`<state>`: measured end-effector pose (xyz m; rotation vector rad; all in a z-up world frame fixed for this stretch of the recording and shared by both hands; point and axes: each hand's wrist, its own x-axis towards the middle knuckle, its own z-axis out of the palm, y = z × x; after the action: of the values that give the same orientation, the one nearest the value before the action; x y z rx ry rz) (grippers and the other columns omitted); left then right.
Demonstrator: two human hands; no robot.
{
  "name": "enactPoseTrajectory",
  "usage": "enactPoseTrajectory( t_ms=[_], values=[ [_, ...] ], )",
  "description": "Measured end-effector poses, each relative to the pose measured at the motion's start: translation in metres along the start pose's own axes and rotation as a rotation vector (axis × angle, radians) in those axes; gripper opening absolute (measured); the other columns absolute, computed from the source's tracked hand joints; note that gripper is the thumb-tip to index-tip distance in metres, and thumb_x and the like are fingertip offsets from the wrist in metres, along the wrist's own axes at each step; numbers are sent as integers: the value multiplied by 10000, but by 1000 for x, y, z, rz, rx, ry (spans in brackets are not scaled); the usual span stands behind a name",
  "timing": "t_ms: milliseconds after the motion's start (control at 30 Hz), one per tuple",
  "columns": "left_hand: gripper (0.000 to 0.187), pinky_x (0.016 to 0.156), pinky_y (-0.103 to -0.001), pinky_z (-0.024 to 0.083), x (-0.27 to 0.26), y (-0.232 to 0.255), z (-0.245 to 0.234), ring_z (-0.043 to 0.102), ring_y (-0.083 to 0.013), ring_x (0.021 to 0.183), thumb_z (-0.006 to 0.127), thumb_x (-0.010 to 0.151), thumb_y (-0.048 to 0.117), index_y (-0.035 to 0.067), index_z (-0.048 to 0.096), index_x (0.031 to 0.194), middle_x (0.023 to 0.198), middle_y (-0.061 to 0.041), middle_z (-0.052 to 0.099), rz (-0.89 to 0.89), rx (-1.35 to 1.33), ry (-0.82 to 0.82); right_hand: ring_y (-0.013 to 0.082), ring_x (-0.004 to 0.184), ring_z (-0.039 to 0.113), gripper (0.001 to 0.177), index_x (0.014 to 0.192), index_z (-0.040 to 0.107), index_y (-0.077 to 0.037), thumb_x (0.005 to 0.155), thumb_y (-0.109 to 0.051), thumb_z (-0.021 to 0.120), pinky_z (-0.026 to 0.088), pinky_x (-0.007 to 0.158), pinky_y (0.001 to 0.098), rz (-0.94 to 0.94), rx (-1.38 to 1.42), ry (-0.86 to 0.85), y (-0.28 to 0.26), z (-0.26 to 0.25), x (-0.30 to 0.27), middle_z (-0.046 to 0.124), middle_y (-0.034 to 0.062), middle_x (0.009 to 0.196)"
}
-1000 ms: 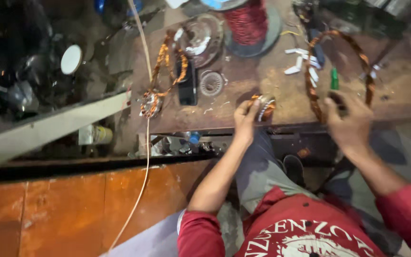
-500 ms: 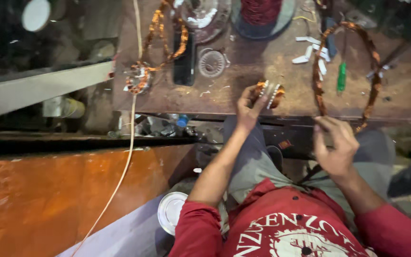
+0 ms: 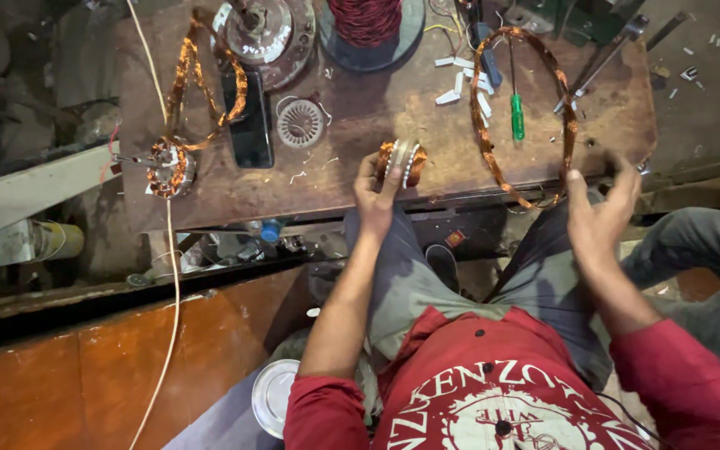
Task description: The person winds copper wire around a cylindrical stator core, inserting white spacers between layers. They rotate the core and adjust the wire by hand to maintain alignment.
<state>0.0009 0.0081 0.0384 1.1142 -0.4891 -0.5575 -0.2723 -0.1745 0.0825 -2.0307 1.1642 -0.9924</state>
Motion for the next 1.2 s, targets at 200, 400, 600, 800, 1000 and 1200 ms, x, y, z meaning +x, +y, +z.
enactPoseTrajectory(
  t_ms=[200,400,600,800,1000,1200],
  values=[
    [369,931,-278,533,0,-11,-8,665,-129,1029,715,1022,245,0,597,1272,1136,-58,689,48,54,4,248,1233,585,380,1449,497,-52,1126,-215,614,507,1027,390,417,647,121,63,8,-25,588,110,1353],
    [321,872,-272,542,1,-14,-9,663,-112,944,709,1008,252,17,605,1201,1062,-34,690,7,0,19,211,1129,620,441,1399,495,-104,1074,-394,570,553,856,368,692,677,132,85,4,-42,607,75,1267],
    [317,830,-207,463,-1,-14,-16,594,-63,929,689,1032,286,25,625,1201,1051,2,669,52,73,43,207,1126,610,533,1416,517,-116,1034,-465,645,536,889,383,810,804,107,72,2,-30,600,73,1258],
    [344,766,-197,408,-2,-21,-20,554,-56,860,686,1036,315,22,632,1208,998,8,662,11,23,76,215,958,708,416,1218,576,-81,937,-341,741,581,778,368,918,854,-64,49,15,-23,694,97,1093],
    [373,944,-259,469,0,-13,-17,609,-126,1038,636,1030,338,16,626,1219,1112,-46,663,9,-125,121,207,875,713,267,1212,595,9,1016,-62,762,518,673,274,761,904,-5,35,38,-24,737,160,1066],
    [390,1058,-338,468,-22,40,5,630,-205,1154,549,1076,326,-24,626,1227,1203,-123,682,208,153,391,241,917,744,242,1225,597,8,1001,-7,687,641,825,374,711,1059,27,21,17,-39,739,157,1070]
  ],
)
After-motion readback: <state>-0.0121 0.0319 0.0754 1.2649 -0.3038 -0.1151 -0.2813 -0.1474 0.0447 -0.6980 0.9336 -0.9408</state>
